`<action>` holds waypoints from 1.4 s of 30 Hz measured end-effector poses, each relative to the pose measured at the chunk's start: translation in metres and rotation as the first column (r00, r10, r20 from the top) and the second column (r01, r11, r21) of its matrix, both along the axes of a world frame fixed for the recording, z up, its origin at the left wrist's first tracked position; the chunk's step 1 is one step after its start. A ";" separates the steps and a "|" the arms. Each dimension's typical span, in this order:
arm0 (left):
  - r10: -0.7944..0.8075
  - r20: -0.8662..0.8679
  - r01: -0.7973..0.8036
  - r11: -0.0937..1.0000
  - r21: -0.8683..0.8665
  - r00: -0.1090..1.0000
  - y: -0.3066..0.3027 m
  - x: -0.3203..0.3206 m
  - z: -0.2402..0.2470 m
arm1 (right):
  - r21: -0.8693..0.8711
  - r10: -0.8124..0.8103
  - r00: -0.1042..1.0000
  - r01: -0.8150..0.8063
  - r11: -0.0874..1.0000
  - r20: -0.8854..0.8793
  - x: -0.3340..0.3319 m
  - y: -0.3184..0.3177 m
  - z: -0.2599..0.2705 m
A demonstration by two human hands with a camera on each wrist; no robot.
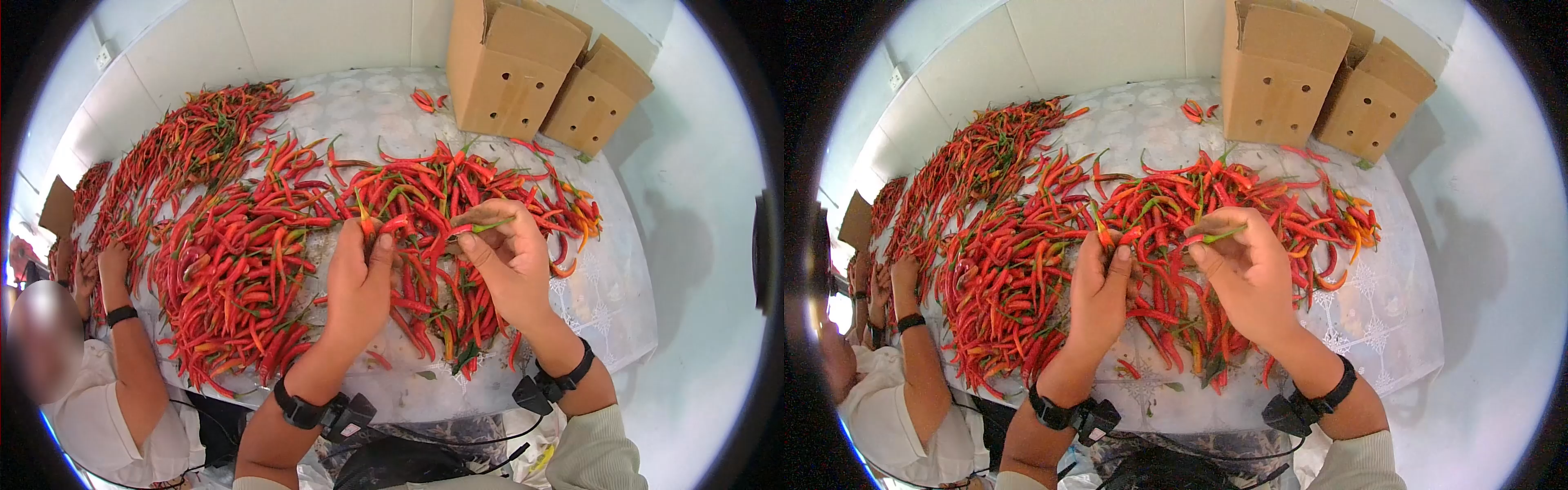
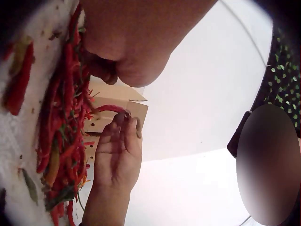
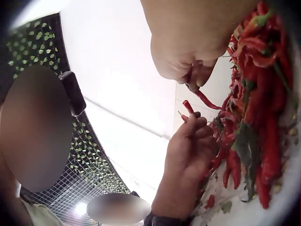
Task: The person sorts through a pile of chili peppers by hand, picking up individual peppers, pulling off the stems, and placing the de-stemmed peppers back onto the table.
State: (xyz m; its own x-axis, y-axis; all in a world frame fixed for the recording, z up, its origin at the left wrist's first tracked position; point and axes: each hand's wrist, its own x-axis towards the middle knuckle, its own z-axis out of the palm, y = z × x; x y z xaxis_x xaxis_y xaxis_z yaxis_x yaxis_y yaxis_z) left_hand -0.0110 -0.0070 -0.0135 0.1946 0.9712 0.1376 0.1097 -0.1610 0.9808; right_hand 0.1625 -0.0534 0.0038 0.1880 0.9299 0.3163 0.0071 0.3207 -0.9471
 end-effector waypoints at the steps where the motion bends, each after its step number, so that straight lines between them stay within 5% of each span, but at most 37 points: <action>1: -0.007 0.025 0.007 1.000 -0.006 1.000 -0.001 0.001 0.002 | -0.010 0.007 0.999 -0.008 1.000 -0.037 -0.002 0.000 0.000; 5: -0.106 0.201 0.122 0.990 -0.067 0.974 -0.003 -0.001 0.005 | 0.009 0.052 0.994 -0.052 0.999 -0.097 -0.004 -0.001 0.002; 8: -0.138 0.153 0.137 0.990 0.013 0.979 -0.005 0.003 0.005 | -0.063 0.114 0.993 -0.113 0.992 0.022 0.000 -0.004 0.002; 11: -0.195 -0.019 0.195 0.964 0.178 0.981 0.002 0.002 -0.011 | -0.085 0.136 0.990 -0.138 0.987 -0.036 -0.003 -0.004 0.003; 14: -0.291 -0.150 0.311 0.941 0.135 0.945 -0.010 0.001 0.013 | -0.049 0.115 0.990 -0.120 0.992 -0.084 -0.011 -0.003 0.001; 21: -0.429 -0.266 0.464 0.882 0.084 0.863 -0.009 0.003 0.001 | -0.101 0.125 0.851 -0.085 0.991 0.510 0.003 -0.003 0.002; 23: -0.457 -0.417 0.493 0.870 -0.024 0.786 -0.009 0.000 0.009 | -0.076 0.117 0.873 -0.092 0.993 0.474 0.004 -0.001 -0.001; 29: -0.350 -0.179 0.387 0.883 0.265 0.920 -0.013 0.002 0.008 | 0.031 -0.025 0.943 0.016 0.999 0.331 0.001 -0.007 0.006; 34: -0.172 0.086 0.158 0.976 0.147 0.981 -0.004 -0.003 -0.002 | 0.051 -0.214 0.977 0.213 0.976 0.006 0.028 0.000 0.022; 38: -0.018 0.215 -0.011 0.991 0.133 0.976 -0.003 -0.008 -0.005 | 0.375 -0.580 0.815 0.533 0.759 0.017 0.045 -0.002 0.071; 42: -0.014 0.255 -0.004 0.998 0.068 0.967 -0.006 -0.005 0.008 | 0.745 -0.878 0.471 0.613 0.263 -0.078 0.052 -0.011 0.160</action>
